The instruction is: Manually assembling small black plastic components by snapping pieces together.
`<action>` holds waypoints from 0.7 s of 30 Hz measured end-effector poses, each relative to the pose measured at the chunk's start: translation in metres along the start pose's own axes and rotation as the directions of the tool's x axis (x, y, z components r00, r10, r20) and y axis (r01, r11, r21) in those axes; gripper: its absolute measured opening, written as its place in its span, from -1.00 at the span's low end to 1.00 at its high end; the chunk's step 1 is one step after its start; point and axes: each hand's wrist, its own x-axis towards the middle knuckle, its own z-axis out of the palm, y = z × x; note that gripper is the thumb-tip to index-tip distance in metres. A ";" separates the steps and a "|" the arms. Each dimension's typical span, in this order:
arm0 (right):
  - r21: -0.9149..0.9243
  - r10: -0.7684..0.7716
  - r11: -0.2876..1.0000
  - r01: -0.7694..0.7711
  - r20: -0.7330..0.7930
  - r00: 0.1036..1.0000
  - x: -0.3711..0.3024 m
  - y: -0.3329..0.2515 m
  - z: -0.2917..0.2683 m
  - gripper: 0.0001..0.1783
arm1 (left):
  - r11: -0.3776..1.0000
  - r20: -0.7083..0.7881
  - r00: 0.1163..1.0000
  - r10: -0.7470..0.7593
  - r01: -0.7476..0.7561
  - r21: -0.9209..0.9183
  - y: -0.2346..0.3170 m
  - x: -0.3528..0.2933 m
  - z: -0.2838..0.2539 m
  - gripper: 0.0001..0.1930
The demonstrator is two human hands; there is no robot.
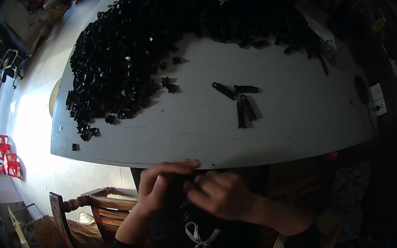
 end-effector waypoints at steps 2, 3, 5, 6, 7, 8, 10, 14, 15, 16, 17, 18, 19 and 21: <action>0.010 -0.005 1.000 0.004 0.024 1.000 -0.007 -0.012 0.004 -0.92 | 0.995 -0.003 0.998 -0.059 0.059 -0.078 0.001 -0.003 0.014 -0.40; 0.018 -0.009 1.000 0.008 0.050 0.999 -0.006 -0.016 0.005 -0.92 | 0.993 0.029 0.999 -0.045 0.048 -0.108 0.001 -0.004 0.014 -0.39; 0.044 -0.099 0.994 0.105 -0.113 0.989 -0.001 -0.019 0.009 -0.91 | 0.994 0.134 0.990 0.043 -0.029 -0.105 0.000 -0.003 0.015 -0.38; 0.095 -0.048 0.994 0.056 -0.087 0.995 -0.005 -0.022 0.011 -0.92 | 0.995 0.145 0.988 0.056 -0.044 -0.084 0.003 -0.005 0.015 -0.40; 0.144 0.003 0.990 0.005 -0.058 0.998 -0.008 -0.025 0.013 -0.91 | 0.996 0.143 0.988 0.055 -0.044 -0.079 0.003 -0.005 0.013 -0.40; 0.198 0.072 0.978 -0.067 -0.020 0.997 -0.013 -0.023 0.019 -0.82 | 0.997 0.154 0.986 -0.058 0.049 0.065 0.000 -0.003 0.010 -0.43; 0.332 0.216 0.909 -0.254 0.146 0.965 -0.026 -0.024 0.029 -0.73 | 0.979 0.158 0.984 -0.083 0.051 0.196 -0.013 0.009 0.004 -0.53; 0.325 0.403 0.794 -0.514 0.352 0.845 -0.043 -0.020 0.040 -0.37 | 0.607 -0.136 0.967 0.216 -0.024 0.794 -0.022 0.062 -0.028 -0.82; 0.212 0.407 0.847 -0.487 0.329 0.852 -0.044 -0.019 0.040 -0.30 | 0.475 -0.190 0.950 0.248 0.052 0.878 -0.023 0.080 -0.034 -0.80; 0.240 0.398 0.837 -0.492 0.351 0.848 -0.040 -0.016 0.033 -0.25 | 0.281 -0.168 0.934 0.314 0.078 0.956 -0.026 0.094 -0.045 -0.78; 0.324 0.409 0.796 -0.512 0.335 0.849 -0.030 -0.011 0.024 -0.42 | 0.272 -0.175 0.931 0.320 0.087 0.958 -0.030 0.102 -0.056 -0.78; 0.285 0.473 0.785 -0.550 0.297 0.829 -0.026 -0.002 0.014 -0.54 | 0.150 -0.155 0.929 0.335 0.110 0.983 -0.037 0.112 -0.064 -0.79; 0.249 0.532 0.770 -0.587 0.256 0.807 -0.021 0.008 0.006 -0.66 | 0.025 -0.134 0.928 0.348 0.133 0.991 -0.040 0.118 -0.069 -0.80; -0.023 0.630 0.776 -0.630 -0.020 0.777 -0.012 0.038 -0.005 -0.78 | -0.006 -0.130 0.947 0.293 0.138 0.990 -0.044 0.130 -0.071 -0.83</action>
